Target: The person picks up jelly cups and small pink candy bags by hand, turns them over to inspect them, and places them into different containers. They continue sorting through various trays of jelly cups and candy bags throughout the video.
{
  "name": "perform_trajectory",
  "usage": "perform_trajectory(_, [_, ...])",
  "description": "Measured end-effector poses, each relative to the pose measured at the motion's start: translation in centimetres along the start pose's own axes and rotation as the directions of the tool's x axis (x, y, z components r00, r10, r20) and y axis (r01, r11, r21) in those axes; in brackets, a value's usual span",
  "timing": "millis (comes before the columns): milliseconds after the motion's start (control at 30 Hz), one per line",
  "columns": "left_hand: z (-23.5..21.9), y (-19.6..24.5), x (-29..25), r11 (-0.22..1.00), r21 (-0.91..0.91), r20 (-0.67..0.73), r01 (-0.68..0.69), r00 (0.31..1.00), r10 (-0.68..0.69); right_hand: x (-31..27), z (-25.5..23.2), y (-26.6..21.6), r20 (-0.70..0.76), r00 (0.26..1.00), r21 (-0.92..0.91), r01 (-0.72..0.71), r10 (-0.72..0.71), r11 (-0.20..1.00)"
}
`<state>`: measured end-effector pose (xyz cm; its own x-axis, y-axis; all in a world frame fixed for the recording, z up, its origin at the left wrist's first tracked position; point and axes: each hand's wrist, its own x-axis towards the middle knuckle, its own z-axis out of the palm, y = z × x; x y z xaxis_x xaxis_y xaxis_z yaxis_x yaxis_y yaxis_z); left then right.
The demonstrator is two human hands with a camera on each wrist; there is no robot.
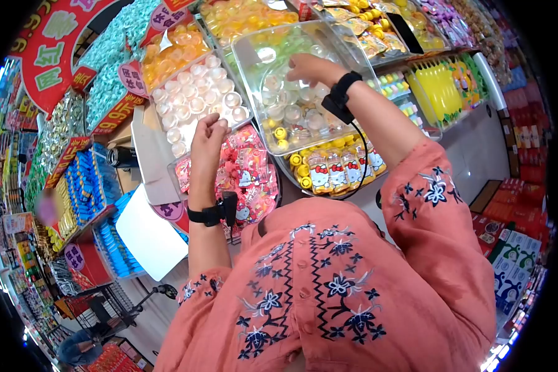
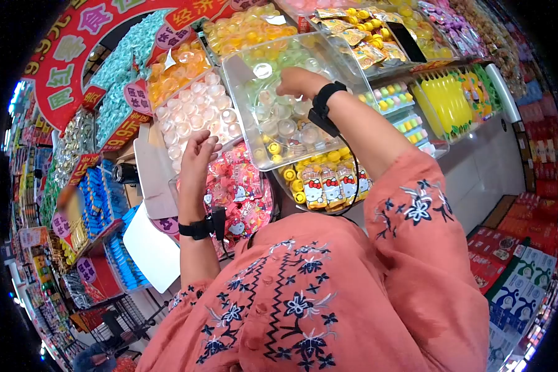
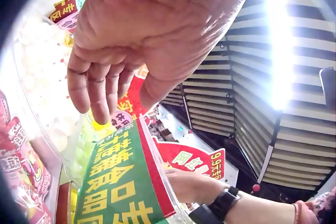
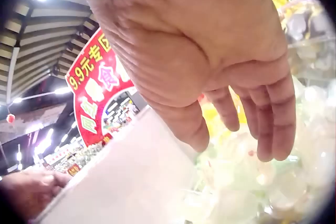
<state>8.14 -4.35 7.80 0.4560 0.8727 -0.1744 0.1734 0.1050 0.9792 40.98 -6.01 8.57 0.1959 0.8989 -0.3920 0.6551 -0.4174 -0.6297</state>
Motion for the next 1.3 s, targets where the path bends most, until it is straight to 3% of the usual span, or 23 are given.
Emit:
perform_trajectory(67, [0.2,0.5,-1.0,1.0,-0.015,-0.007,0.014,1.0,-0.014,1.0,0.6,0.8,0.049,0.995,0.004,-0.092,0.092,0.996])
perform_trajectory(267, [0.2,-0.1,-2.6,0.997,-0.003,0.007,0.074,0.997,-0.074,0.9,1.7,1.4,0.049,0.988,0.11,-0.154,0.149,0.982])
perform_trajectory(367, [0.6,0.2,-3.2,0.995,0.007,0.027,0.096,0.995,-0.096,0.8,2.0,1.8,-0.008,0.99,0.131,-0.137,0.14,0.982])
perform_trajectory(567, [0.7,-0.2,-3.3,0.995,0.003,0.057,0.096,0.994,-0.096,0.9,2.1,2.0,0.059,0.989,0.123,-0.143,0.136,0.982])
perform_trajectory(700, [0.5,0.1,-3.7,0.996,-0.004,0.046,0.092,0.995,-0.092,-0.2,0.8,1.2,0.043,0.991,0.212,-0.134,0.128,0.968])
perform_trajectory(767, [0.2,0.2,-3.9,0.995,0.005,0.037,0.098,0.994,-0.098,-2.1,-0.5,0.2,0.021,0.994,0.341,-0.106,0.105,0.934])
perform_trajectory(800, [0.2,0.3,-3.8,0.995,0.007,0.038,0.099,0.994,-0.099,-2.1,-1.0,0.0,0.077,0.994,0.39,-0.097,0.072,0.916])
perform_trajectory(900, [0.3,0.9,-3.6,0.992,-0.012,0.04,0.127,0.991,-0.126,-3.3,-1.3,-0.6,0.102,0.995,0.652,-0.079,0.016,0.754])
perform_trajectory(1033, [1.5,3.4,-3.7,0.979,-0.189,0.094,0.082,0.993,-0.066,-6.1,-0.9,-3.3,0.284,0.943,0.791,-0.128,-0.173,0.599])
perform_trajectory(1067, [1.8,3.9,-3.6,0.967,-0.245,0.119,0.066,0.992,-0.038,-6.9,-0.3,-3.8,0.268,0.933,0.825,-0.094,-0.24,0.557])
perform_trajectory(1200, [3.1,6.3,-3.4,0.944,-0.329,0.162,-0.013,0.984,0.069,-9.5,1.9,-6.2,0.237,0.923,0.849,-0.045,-0.304,0.526])
perform_trajectory(1300, [3.6,6.8,-3.5,0.922,-0.387,0.226,-0.022,0.967,0.118,-10.8,2.8,-8.0,0.236,0.949,0.736,-0.033,-0.21,0.676])
